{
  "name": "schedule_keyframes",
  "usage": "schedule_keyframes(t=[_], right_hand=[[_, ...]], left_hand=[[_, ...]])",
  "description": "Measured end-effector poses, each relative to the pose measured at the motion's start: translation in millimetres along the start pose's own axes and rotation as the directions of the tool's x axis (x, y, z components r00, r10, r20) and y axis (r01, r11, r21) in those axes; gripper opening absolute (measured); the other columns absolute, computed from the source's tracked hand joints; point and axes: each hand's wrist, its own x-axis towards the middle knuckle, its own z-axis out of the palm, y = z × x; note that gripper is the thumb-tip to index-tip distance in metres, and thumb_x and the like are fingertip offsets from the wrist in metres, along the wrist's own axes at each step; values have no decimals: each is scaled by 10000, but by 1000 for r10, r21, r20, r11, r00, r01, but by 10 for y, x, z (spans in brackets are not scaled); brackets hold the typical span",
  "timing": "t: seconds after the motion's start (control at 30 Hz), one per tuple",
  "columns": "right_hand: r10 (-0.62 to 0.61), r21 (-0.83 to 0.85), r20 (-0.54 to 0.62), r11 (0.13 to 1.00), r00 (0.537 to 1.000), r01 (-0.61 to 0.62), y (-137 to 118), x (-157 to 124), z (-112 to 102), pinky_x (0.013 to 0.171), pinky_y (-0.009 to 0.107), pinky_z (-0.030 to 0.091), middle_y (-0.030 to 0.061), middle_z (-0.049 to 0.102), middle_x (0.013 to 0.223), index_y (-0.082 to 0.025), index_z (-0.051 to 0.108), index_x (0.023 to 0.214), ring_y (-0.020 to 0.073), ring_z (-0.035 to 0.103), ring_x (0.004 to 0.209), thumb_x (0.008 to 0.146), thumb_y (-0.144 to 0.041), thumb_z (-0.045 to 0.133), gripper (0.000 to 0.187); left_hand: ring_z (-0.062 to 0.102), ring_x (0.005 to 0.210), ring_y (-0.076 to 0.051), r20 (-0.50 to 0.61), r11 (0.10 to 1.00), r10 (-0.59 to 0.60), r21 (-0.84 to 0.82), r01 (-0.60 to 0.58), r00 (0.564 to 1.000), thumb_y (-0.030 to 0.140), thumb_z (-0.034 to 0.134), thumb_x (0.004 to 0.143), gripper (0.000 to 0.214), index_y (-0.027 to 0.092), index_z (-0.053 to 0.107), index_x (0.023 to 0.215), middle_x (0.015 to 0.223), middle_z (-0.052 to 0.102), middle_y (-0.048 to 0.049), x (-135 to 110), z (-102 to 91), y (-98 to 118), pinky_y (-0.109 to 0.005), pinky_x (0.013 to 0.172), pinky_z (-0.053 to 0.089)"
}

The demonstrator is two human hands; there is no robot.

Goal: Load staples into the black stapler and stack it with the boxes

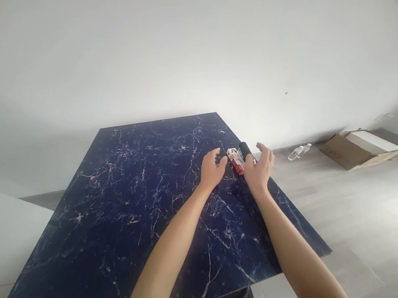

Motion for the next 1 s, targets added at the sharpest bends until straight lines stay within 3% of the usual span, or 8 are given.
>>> schedule_keyframes(t=[0.07, 0.13, 0.27, 0.3, 0.37, 0.57, 0.7, 1.0], right_hand=[[-152, 88, 81, 986, 985, 145, -224, -232, 72, 1127, 557, 386, 174, 588, 1336, -157, 521, 1382, 327, 493, 1307, 943, -251, 468, 452], [-341, 233, 269, 931, 901, 282, -474, -490, 186, 1152, 570, 370, 176, 533, 1424, -172, 477, 1435, 319, 458, 1366, 972, -220, 429, 469], [-646, 547, 536, 756, 543, 360, -914, -832, 445, 1182, 524, 373, 140, 443, 1550, -204, 427, 1499, 293, 412, 1436, 977, -187, 424, 523], [-677, 594, 566, 731, 471, 336, -989, -859, 512, 1165, 507, 399, 129, 488, 1517, -214, 439, 1493, 287, 460, 1399, 974, -195, 443, 519], [-683, 628, 616, 727, 393, 278, -1083, -855, 644, 1100, 482, 461, 116, 591, 1411, -218, 480, 1459, 279, 562, 1282, 951, -203, 488, 508], [-608, 598, 688, 784, 396, 164, -1058, -752, 853, 944, 406, 530, 87, 707, 1213, -199, 589, 1311, 257, 669, 1069, 794, -100, 514, 532], [-638, 628, 681, 762, 360, 160, -1053, -768, 802, 847, 363, 540, 64, 729, 1118, -210, 616, 1231, 236, 689, 956, 795, -125, 528, 452], [-799, 780, 531, 591, 282, 205, -1072, -769, 689, 861, 441, 562, 100, 693, 1135, -195, 592, 1233, 277, 656, 975, 651, -110, 484, 598]], left_hand=[[622, 1165, -241, -25, 1000, -1, 6, 2, 1000, 295, 446, 1039, 306, 177, 602, 1275, 1225, 680, -110, -149, -202, -50, -419, 1051, 475], [648, 1103, -234, 28, 999, 42, 24, -43, 999, 207, 493, 993, 233, 195, 661, 1153, 1146, 710, -79, -333, -494, -154, -409, 1016, 496], [667, 1059, -274, 167, 973, 138, 160, -165, 976, 64, 603, 800, 273, 185, 704, 1023, 1081, 734, -82, -698, -1179, -418, -439, 976, 514], [677, 1022, -273, 175, 968, 136, 184, -168, 975, 50, 602, 781, 262, 184, 708, 979, 1032, 742, -78, -762, -1316, -468, -437, 957, 524], [682, 1012, -271, 185, 962, 125, 216, -165, 975, 37, 594, 766, 292, 189, 707, 988, 1024, 747, -70, -837, -1492, -529, -433, 949, 537], [690, 1076, -264, 267, 928, 63, 339, -155, 962, 63, 573, 824, 392, 186, 668, 1184, 1173, 728, -86, -818, -1466, -520, -400, 927, 575], [735, 863, -236, 307, 904, -15, 410, -118, 952, 84, 564, 838, 275, 198, 722, 1031, 970, 760, -54, -825, -1452, -516, -337, 742, 596], [717, 714, -262, 366, 854, -42, 496, -157, 930, 186, 587, 823, 178, 195, 765, 835, 786, 747, -67, -904, -1411, -419, -361, 643, 571]])
